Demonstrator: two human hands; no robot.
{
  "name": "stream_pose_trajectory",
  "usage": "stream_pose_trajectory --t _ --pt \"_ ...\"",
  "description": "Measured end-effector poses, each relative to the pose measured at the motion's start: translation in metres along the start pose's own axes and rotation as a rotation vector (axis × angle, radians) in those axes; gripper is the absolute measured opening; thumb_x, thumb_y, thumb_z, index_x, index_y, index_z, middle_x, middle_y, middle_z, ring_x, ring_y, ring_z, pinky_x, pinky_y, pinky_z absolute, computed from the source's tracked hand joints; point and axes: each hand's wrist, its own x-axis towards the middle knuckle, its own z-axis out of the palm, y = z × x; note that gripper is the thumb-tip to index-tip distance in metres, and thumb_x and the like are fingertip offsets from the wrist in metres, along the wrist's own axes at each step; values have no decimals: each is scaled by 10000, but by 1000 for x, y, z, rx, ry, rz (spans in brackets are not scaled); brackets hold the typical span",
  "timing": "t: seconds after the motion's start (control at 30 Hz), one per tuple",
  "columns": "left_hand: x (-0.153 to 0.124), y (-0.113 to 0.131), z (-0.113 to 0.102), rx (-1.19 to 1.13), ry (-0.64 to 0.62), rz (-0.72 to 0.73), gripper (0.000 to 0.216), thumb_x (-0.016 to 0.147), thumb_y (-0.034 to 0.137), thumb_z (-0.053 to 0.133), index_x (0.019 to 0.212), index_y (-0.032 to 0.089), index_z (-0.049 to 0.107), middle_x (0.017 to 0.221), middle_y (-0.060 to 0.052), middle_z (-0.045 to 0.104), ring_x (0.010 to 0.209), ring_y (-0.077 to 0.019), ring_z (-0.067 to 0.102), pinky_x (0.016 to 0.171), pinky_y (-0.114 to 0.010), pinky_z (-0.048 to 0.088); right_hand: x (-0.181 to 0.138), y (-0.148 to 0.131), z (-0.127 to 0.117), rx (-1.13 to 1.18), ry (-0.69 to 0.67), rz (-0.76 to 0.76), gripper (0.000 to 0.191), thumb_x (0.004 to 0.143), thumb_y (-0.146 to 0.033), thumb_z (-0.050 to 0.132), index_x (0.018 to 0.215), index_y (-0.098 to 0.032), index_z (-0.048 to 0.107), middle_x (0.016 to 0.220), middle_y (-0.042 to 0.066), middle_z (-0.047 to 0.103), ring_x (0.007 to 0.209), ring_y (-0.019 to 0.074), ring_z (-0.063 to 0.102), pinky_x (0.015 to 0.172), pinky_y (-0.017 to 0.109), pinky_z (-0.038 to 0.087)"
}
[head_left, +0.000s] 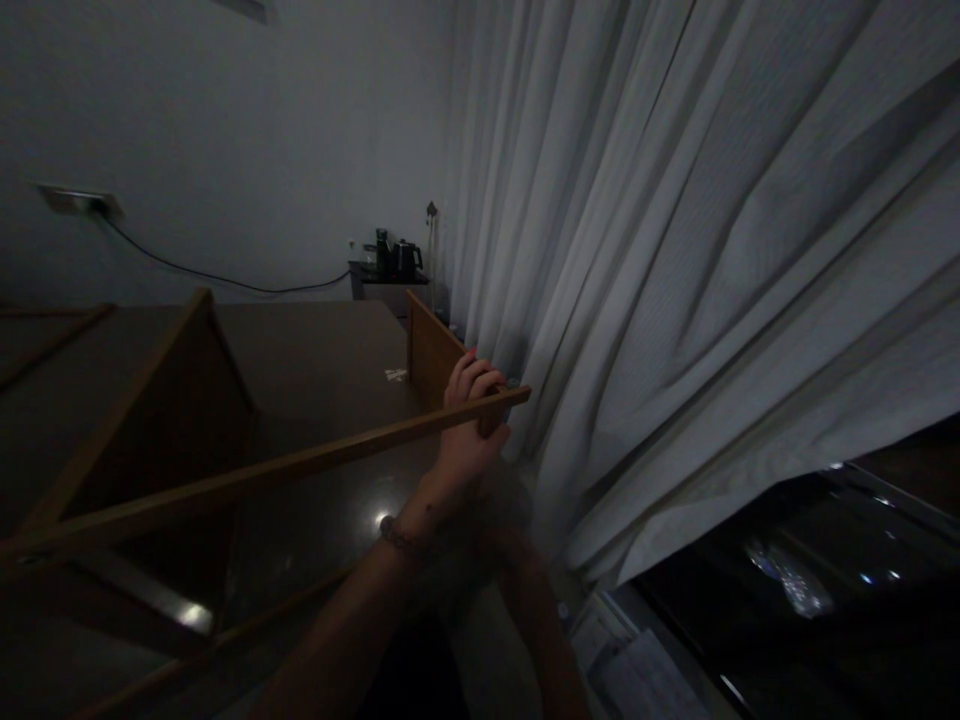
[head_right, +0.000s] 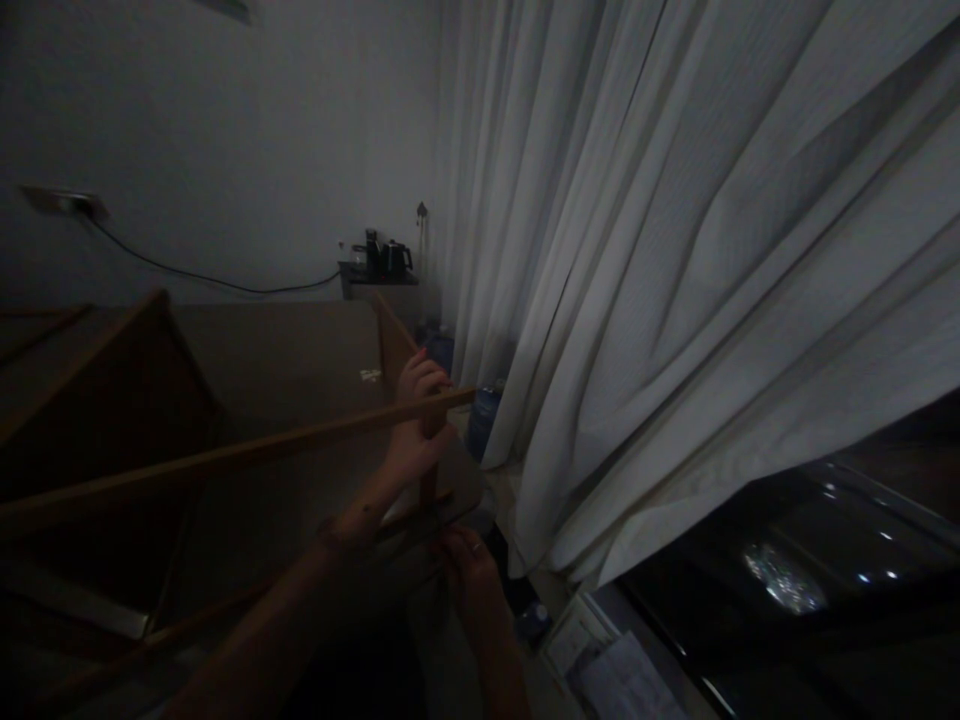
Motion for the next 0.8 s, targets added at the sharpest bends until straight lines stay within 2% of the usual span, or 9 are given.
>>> stream_pose_trajectory --t 0.13,0.3,0.5,0.7,0.8 --pt "0 0 0 -8 5 -2 407 712 233 569 1100 249 450 1232 -67 480 1364 -309 292 1094 -531 290 1 -1 4 80 36 54 178 848 -242 562 845 -272 738 848 43 708 784 194 671 714 251 542" --pt "0 0 1 11 5 4 418 704 218 556 1105 248 445 1234 -70 478 1373 -305 282 1093 -535 295 -1 -12 14 159 135 173 248 892 -307 498 815 -198 708 811 63 715 746 181 675 691 254 533" --pt "0 1 2 3 18 9 404 700 194 536 1091 240 445 1215 -67 481 1374 -299 283 1103 -539 292 2 -25 22 503 272 539 329 850 -471 552 762 -169 645 699 28 678 639 161 629 603 247 492" --pt "0 1 3 16 29 11 419 674 158 533 1078 234 452 1219 -69 479 1370 -300 293 1101 -538 295 5 -24 27 611 293 700 417 820 -569 555 702 -173 609 645 13 648 607 148 599 600 241 464" --pt "-1 1 3 17 21 1 433 666 157 533 1085 232 451 1225 -70 476 1369 -299 293 1105 -532 292 5 -21 30 690 297 720 440 819 -598 532 721 -175 604 646 19 648 593 150 602 587 246 468"
